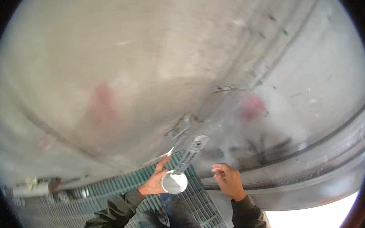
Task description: The person walks into a paint booth carrying a cup and a stir stick, then stirs a white liquid inside the cup. They briefly touch the car's fender, exit the booth to retrieve more liquid from a dispenser, and return to continue stirring the mixture in the cup.
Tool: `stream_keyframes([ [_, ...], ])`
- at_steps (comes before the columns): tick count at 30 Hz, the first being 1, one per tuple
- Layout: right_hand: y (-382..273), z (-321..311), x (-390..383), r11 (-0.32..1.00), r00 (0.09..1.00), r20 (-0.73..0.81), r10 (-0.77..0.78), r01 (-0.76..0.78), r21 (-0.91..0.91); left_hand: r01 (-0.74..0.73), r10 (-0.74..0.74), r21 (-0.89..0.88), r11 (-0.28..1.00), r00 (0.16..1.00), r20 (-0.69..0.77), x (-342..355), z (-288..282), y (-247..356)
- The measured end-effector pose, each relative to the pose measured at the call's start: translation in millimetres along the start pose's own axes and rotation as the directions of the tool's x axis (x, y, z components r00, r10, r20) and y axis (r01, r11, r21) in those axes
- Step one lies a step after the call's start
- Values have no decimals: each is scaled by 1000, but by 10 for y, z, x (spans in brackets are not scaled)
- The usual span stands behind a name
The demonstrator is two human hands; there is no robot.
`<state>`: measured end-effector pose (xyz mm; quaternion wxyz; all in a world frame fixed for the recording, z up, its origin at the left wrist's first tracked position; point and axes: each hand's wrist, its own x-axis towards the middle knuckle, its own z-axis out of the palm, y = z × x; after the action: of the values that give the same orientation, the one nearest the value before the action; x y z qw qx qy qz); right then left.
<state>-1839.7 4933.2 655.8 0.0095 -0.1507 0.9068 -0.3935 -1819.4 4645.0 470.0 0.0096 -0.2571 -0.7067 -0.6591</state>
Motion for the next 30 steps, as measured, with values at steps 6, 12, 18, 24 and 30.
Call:
stream_keyframes([
  [6,-1407,591,-135,965,855,485,-186,64,256,-32,29,-1,999,921,-389,-1539,136,1174],
  [12,-2814,1335,-14,801,498,680,-539,51,597,321,-100,209,924,729,-677,-2715,-151,2601],
  [18,-4893,2861,-754,767,-30,778,-628,145,625,501,-40,158,851,361,-932,-4072,-413,3205],
  [24,-6297,4620,-1574,563,-341,659,-670,344,751,527,-127,-63,848,87,-988,-5553,-1026,3552],
  [30,-7760,5960,-2482,276,-635,397,-663,285,918,382,-122,-182,906,-177,-977,-6840,-1804,3845],
])
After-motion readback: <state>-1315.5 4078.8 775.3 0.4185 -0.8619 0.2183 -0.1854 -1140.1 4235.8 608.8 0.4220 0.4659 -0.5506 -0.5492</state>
